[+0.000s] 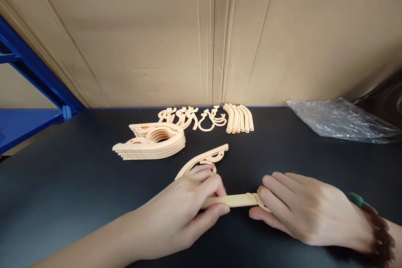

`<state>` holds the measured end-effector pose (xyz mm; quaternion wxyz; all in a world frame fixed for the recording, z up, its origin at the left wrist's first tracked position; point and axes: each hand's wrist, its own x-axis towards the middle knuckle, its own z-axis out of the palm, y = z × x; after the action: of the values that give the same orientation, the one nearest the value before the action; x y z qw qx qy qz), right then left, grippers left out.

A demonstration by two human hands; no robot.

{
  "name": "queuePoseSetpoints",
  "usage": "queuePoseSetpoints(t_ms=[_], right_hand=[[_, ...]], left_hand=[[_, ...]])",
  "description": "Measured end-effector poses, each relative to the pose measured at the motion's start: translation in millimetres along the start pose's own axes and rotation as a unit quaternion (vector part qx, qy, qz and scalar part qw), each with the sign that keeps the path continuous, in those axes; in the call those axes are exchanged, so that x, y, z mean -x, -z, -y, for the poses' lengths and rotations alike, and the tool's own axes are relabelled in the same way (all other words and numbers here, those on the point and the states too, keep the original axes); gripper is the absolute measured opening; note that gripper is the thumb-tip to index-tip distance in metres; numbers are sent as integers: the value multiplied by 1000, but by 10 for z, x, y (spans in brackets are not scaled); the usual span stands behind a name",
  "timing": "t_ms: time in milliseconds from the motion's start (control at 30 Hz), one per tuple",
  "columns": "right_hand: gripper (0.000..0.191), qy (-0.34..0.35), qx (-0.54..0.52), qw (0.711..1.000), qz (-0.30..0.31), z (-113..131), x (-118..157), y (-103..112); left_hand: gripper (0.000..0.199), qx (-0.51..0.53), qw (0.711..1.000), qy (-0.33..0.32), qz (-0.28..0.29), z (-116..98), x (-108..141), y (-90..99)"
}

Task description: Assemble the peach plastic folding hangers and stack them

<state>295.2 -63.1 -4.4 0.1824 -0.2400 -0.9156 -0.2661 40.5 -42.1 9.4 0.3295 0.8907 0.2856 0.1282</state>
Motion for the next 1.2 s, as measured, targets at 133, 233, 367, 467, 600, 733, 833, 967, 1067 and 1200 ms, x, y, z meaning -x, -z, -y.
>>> queuePoseSetpoints(t_ms=[133,233,367,467,600,733,833,967,1067,1200], right_hand=[[32,-26,-147,988,47,-69,-18,14],[21,-72,-263,956,112,-124,-38,108],[9,-118,-353,913,169,-159,-65,249],[15,-131,-384,895,185,-162,-79,291],[27,-125,-397,885,209,-157,-83,294],[43,-99,-401,882,226,-143,-71,291],[39,-111,-403,882,219,-102,-74,287],[10,-137,-395,888,192,5,-111,289],[9,-116,-407,887,183,95,-128,292],[35,-122,-411,886,174,139,-72,283]], left_hand=[[9,-16,999,-41,-7,22,3,3],[3,-23,997,-74,-14,20,0,-2],[11,-10,998,-52,-22,31,10,0],[20,7,998,-27,-48,72,19,-6],[28,-2,992,-30,-119,148,4,-37],[30,-11,986,-25,-162,220,-26,-89],[33,-14,985,-21,-170,252,-34,-117],[36,18,985,-15,-169,235,-24,-114],[34,53,986,-4,-156,199,-17,-94],[31,49,983,3,-178,192,-10,-67]])
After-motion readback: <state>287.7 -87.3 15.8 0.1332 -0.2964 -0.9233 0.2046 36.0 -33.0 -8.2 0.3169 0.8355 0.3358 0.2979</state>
